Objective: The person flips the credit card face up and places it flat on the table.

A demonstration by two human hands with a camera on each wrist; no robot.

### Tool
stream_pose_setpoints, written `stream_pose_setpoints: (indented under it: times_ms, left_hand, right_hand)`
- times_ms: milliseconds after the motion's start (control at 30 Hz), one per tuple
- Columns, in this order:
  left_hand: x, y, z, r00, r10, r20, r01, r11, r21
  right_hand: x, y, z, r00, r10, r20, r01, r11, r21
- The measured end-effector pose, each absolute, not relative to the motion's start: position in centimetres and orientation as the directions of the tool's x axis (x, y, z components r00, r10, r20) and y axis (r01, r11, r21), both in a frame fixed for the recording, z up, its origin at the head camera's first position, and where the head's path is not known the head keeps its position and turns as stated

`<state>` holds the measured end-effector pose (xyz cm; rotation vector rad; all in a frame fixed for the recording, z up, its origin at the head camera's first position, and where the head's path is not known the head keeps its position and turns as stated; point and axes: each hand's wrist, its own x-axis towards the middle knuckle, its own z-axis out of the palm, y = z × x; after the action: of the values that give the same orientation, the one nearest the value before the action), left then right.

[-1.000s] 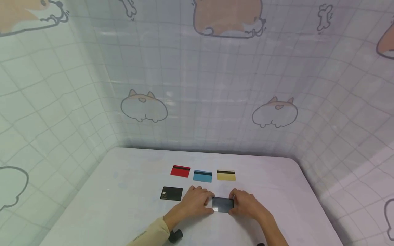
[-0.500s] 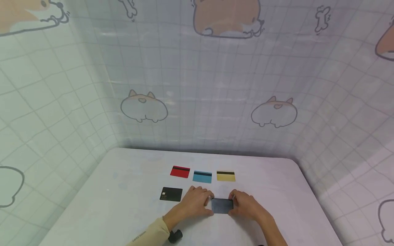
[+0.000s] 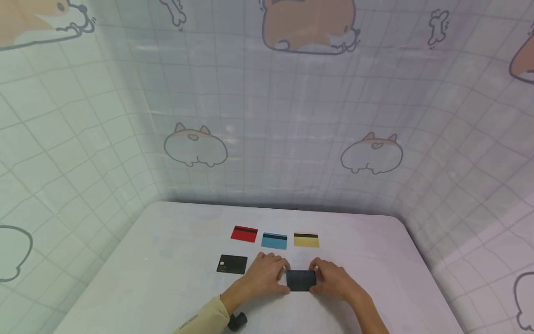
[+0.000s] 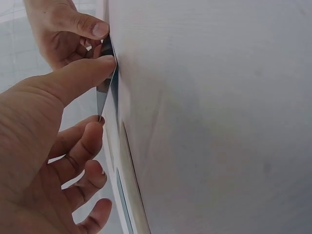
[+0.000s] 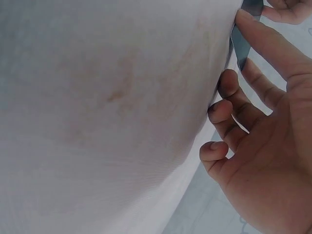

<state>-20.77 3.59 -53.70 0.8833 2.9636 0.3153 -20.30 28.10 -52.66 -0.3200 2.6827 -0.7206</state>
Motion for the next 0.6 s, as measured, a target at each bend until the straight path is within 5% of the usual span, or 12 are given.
stream_pose_setpoints:
  times_ms: [600]
  left_hand:
    - [-21.2, 4.1, -53.6, -0.838, 0.544, 0.054, 0.544, 0.819, 0.184]
  right_hand:
    - [-21.6, 28.8, -53.1, -0.91, -0.329, -0.251, -0.169, 0.85, -0.498]
